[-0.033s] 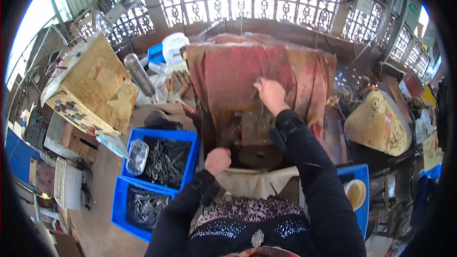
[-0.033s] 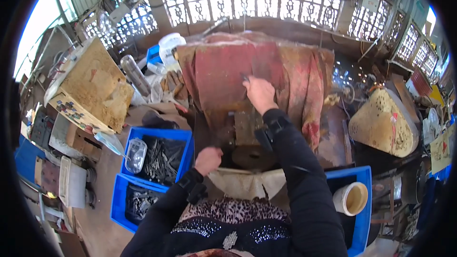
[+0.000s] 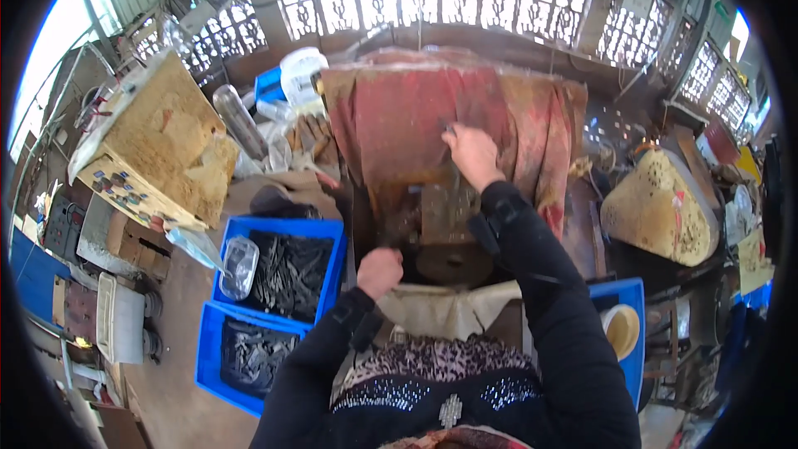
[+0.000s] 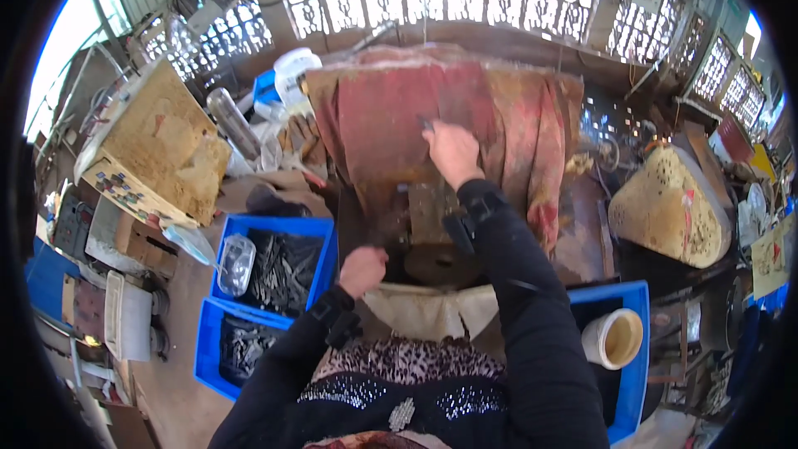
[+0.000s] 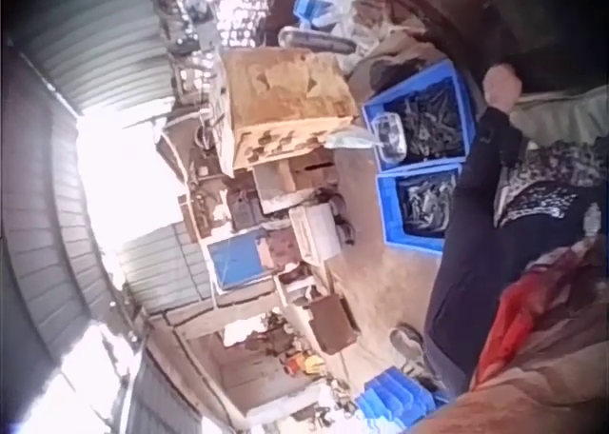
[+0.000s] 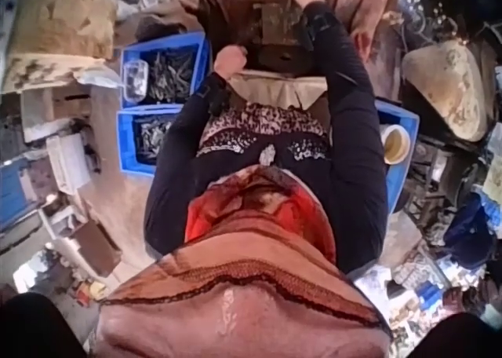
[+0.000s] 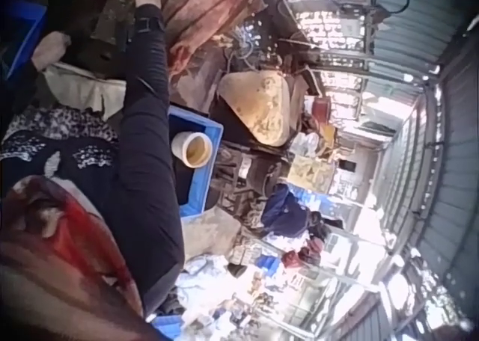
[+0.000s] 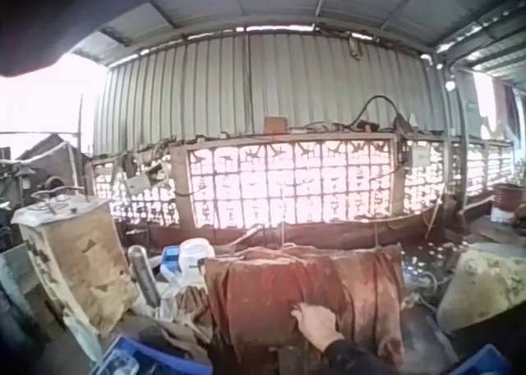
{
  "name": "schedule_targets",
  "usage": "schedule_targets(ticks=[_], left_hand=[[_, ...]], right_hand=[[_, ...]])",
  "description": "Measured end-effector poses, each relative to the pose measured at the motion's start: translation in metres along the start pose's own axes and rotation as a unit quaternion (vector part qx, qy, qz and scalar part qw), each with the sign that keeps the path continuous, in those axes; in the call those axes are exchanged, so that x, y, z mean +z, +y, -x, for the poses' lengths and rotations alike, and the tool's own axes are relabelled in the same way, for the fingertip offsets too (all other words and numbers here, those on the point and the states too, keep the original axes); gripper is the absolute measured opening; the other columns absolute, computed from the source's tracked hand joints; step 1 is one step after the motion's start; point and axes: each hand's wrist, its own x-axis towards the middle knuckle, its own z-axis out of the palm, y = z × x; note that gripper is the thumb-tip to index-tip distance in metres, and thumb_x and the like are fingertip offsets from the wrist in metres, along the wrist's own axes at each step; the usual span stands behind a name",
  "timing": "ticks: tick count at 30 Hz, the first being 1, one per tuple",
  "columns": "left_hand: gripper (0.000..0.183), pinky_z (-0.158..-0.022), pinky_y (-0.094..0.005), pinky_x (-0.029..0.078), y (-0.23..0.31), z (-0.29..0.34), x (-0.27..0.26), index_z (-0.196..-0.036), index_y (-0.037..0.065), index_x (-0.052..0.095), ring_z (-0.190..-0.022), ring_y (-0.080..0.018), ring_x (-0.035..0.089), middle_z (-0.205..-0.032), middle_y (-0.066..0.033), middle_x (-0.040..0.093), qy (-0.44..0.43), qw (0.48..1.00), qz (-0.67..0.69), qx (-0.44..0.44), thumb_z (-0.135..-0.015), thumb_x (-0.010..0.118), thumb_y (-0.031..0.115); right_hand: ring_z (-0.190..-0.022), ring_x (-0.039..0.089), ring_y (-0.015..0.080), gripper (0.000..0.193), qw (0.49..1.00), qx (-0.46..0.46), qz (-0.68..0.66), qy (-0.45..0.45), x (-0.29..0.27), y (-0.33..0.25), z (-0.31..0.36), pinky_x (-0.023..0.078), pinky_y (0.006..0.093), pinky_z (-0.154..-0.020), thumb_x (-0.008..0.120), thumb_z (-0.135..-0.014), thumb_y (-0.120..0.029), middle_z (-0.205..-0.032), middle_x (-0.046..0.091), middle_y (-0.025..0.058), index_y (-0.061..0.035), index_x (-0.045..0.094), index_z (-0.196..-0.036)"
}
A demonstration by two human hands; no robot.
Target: The person picks up metal pieces from a blue bin, grinds them one at a time in a machine, and then stacks the finished pieces into a different blue bin.
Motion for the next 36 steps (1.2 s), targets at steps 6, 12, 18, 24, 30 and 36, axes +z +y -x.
schedule_targets(ticks=[6,12,18,24,30,36], left_hand=[[0.015,-0.071,-0.0493,0.052,0.005,-0.011,-0.008,-0.074,0.009,0.069,-0.080,-0.0367,0.065,-0.079,-0.0166,0.067,0.064,0.998,0.017,-0.017,-0.073,0.056,0.015],[0.016,-0.074,-0.0464,0.054,0.001,-0.010,-0.002,-0.073,0.009,0.072,-0.082,-0.0343,0.067,-0.080,-0.0157,0.069,-0.003,1.000,0.004,-0.007,-0.074,0.057,0.015],[0.017,-0.075,-0.0449,0.054,-0.004,-0.007,0.000,-0.073,0.010,0.073,-0.083,-0.0337,0.067,-0.080,-0.0157,0.069,-0.011,1.000,-0.012,0.002,-0.074,0.056,0.015],[0.017,-0.075,-0.0437,0.053,-0.002,-0.006,0.000,-0.078,0.009,0.073,-0.084,-0.0338,0.066,-0.082,-0.0156,0.068,0.044,0.999,-0.001,0.022,-0.075,0.056,0.012],[0.021,-0.075,-0.0424,0.052,-0.009,-0.008,-0.004,-0.088,0.004,0.071,-0.081,-0.0352,0.064,-0.084,-0.0163,0.065,0.208,0.962,0.168,0.063,-0.076,0.056,-0.002],[0.026,-0.074,-0.0428,0.052,-0.005,-0.024,-0.014,-0.094,0.001,0.071,-0.080,-0.0357,0.063,-0.084,-0.0174,0.064,0.237,0.942,0.218,0.095,-0.075,0.055,-0.008]], right_hand=[[-0.084,0.065,0.0392,0.026,1.000,0.020,0.017,-0.011,-0.004,-0.006,-0.016,0.051,0.0504,-0.073,0.059,-0.089,-0.033,-0.086,0.067,0.0190,-0.0081,0.065,-0.092],[-0.088,0.064,0.0397,0.031,0.998,0.023,0.027,-0.050,-0.002,0.002,-0.015,0.050,0.0504,-0.076,0.057,-0.092,-0.035,-0.089,0.068,0.0201,-0.0062,0.066,-0.100],[-0.092,0.063,0.0395,0.032,0.997,0.032,0.040,-0.055,-0.001,-0.004,-0.015,0.049,0.0503,-0.079,0.055,-0.093,-0.036,-0.092,0.068,0.0204,-0.0071,0.066,-0.104],[-0.091,0.063,0.0398,0.033,0.998,0.020,0.035,-0.054,-0.013,-0.009,-0.007,0.048,0.0505,-0.077,0.054,-0.094,-0.037,-0.092,0.067,0.0205,-0.0078,0.066,-0.104],[-0.086,0.062,0.0423,0.038,0.999,0.005,-0.013,-0.034,-0.052,-0.025,0.053,0.049,0.0490,-0.073,0.056,-0.094,-0.040,-0.086,0.065,0.0229,-0.0042,0.065,-0.101],[-0.080,0.064,0.0386,0.021,0.979,-0.034,-0.142,-0.142,-0.100,-0.036,0.156,0.052,0.0413,-0.067,0.067,-0.088,-0.022,-0.081,0.066,0.0203,-0.0022,0.066,-0.095]])
